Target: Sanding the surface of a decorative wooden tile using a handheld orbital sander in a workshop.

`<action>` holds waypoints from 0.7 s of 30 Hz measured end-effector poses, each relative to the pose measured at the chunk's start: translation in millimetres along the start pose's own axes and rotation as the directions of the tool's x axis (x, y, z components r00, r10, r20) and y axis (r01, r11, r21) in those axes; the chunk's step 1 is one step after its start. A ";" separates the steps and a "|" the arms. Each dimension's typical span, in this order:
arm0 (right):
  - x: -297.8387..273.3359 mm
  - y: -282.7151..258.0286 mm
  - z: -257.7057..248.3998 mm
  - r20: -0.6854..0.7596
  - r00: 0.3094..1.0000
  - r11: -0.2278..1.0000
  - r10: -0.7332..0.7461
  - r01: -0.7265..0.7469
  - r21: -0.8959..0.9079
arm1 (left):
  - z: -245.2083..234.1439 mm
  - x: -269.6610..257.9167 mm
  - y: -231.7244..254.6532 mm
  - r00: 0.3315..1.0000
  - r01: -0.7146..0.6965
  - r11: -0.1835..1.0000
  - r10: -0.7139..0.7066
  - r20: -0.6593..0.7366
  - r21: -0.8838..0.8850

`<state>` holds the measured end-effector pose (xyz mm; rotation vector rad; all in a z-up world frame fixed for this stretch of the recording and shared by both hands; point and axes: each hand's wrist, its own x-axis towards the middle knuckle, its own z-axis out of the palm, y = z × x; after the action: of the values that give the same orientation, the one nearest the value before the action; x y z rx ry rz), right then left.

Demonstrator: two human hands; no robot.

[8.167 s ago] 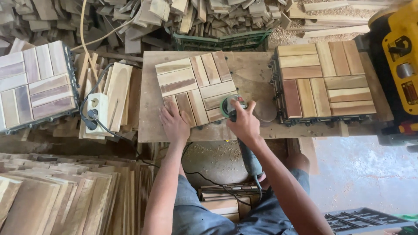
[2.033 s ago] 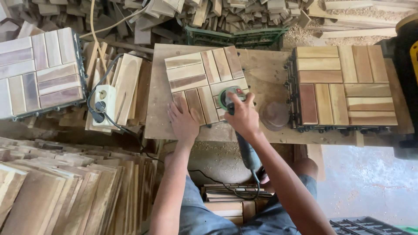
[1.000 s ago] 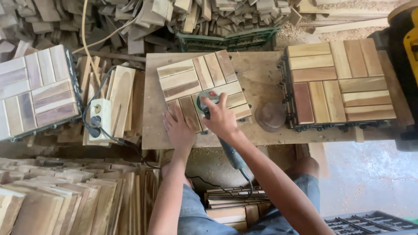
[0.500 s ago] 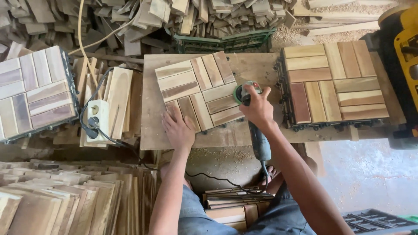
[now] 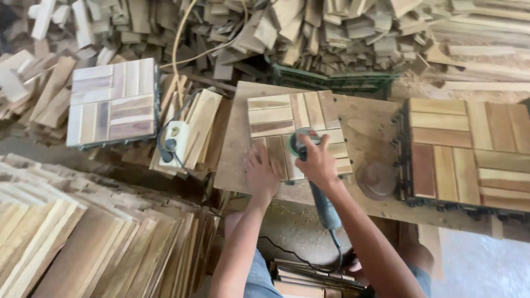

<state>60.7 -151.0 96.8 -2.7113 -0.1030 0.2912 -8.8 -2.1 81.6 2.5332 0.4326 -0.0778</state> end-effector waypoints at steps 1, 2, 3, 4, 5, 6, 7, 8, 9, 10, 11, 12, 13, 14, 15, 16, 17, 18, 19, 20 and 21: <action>1.0 1.0 -5.7 0.013 1.000 1.000 -0.026 0.026 -0.004 | 4.2 2.6 -5.7 1.000 0.025 1.000 -0.025 -0.015 -0.003; 0.5 6.6 -12.4 -0.010 1.000 1.000 0.013 -0.013 -0.012 | 11.2 5.0 -8.7 0.999 0.000 1.000 0.000 -0.042 0.013; 1.0 13.3 -19.2 -0.033 0.998 0.998 0.052 -0.052 -0.020 | 19.3 7.9 -11.2 0.997 -0.024 0.999 0.026 -0.069 0.029; 2.2 20.4 -22.2 -0.026 0.998 0.998 0.053 -0.054 -0.027 | 21.2 8.6 -14.2 0.998 -0.017 1.000 0.019 -0.063 0.024; 3.8 28.3 -25.5 -0.041 0.996 0.997 0.076 -0.077 -0.020 | 23.7 9.5 -16.5 0.997 -0.020 0.999 0.023 -0.074 0.036; 6.0 37.7 -30.7 -0.064 0.993 0.994 0.104 -0.105 -0.012 | 26.6 12.5 -16.5 0.996 -0.032 0.998 0.036 -0.084 0.049; 5.3 43.9 -34.2 -0.063 0.992 0.993 0.112 -0.113 -0.017 | 27.7 11.0 -16.9 0.996 -0.034 0.998 0.038 -0.076 0.044; 6.2 48.6 -37.9 -0.093 0.986 0.990 0.136 -0.138 -0.016 | 27.2 11.9 -17.5 0.997 -0.032 0.999 0.034 -0.062 0.043; 7.0 53.6 -42.1 -0.122 0.980 0.987 0.159 -0.162 -0.014 | 26.7 12.7 -17.7 0.998 -0.029 0.999 0.031 -0.049 0.042; 8.6 59.0 -45.0 -0.126 0.978 0.985 0.168 -0.171 -0.015 | 30.5 13.6 -19.1 0.998 -0.037 0.999 0.038 -0.042 0.040; 10.1 64.8 -48.0 -0.145 0.972 0.983 0.183 -0.185 0.001 | 34.4 14.6 -20.3 0.994 -0.046 0.997 0.052 -0.101 0.057; 12.0 70.7 -51.7 -0.162 0.967 0.980 0.198 -0.198 0.015 | 38.6 15.4 -20.9 0.985 -0.052 0.996 0.063 -0.160 0.072; 13.8 74.3 -50.1 -0.164 0.965 0.978 0.206 -0.206 0.012 | 36.5 14.9 -19.8 0.986 -0.058 0.996 0.068 -0.153 0.068; 15.2 78.3 -48.4 -0.173 0.963 0.978 0.206 -0.206 0.020 | 34.7 13.9 -18.5 0.984 -0.055 0.996 0.065 -0.164 0.064; 16.5 82.7 -47.2 -0.182 0.961 0.978 0.206 -0.205 0.028 | 32.8 12.6 -16.8 0.983 -0.051 0.997 0.061 -0.175 0.060; 15.5 78.9 -41.3 -0.186 0.958 0.976 0.217 -0.216 0.028 | 35.7 11.8 -18.2 0.983 -0.061 0.996 0.070 -0.168 0.058; 14.4 75.1 -36.0 -0.175 0.963 0.979 0.205 -0.205 0.018 | 38.3 10.8 -19.2 0.979 -0.068 0.996 0.079 -0.187 0.061; 18.1 67.9 -30.6 -0.166 0.969 0.983 0.183 -0.184 0.012 | 38.3 13.5 -21.3 0.973 -0.072 0.995 0.085 -0.217 0.067; 19.2 57.0 -26.8 -0.173 0.968 0.983 0.184 -0.184 0.016 | 42.3 17.1 -21.7 0.971 -0.079 0.995 0.092 -0.221 0.069; 16.5 46.2 -20.4 -0.152 0.974 0.986 0.170 -0.168 0.024 | 46.1 17.1 -24.4 0.969 -0.078 0.994 0.094 -0.228 0.078; 14.1 35.5 -14.2 -0.131 0.979 0.988 0.155 -0.152 0.032 | 50.1 17.1 -27.0 0.967 -0.077 0.993 0.096 -0.236 0.087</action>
<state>78.6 -187.3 92.5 -2.7122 0.1477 0.1537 0.5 -2.9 23.0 2.6449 0.4179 0.2524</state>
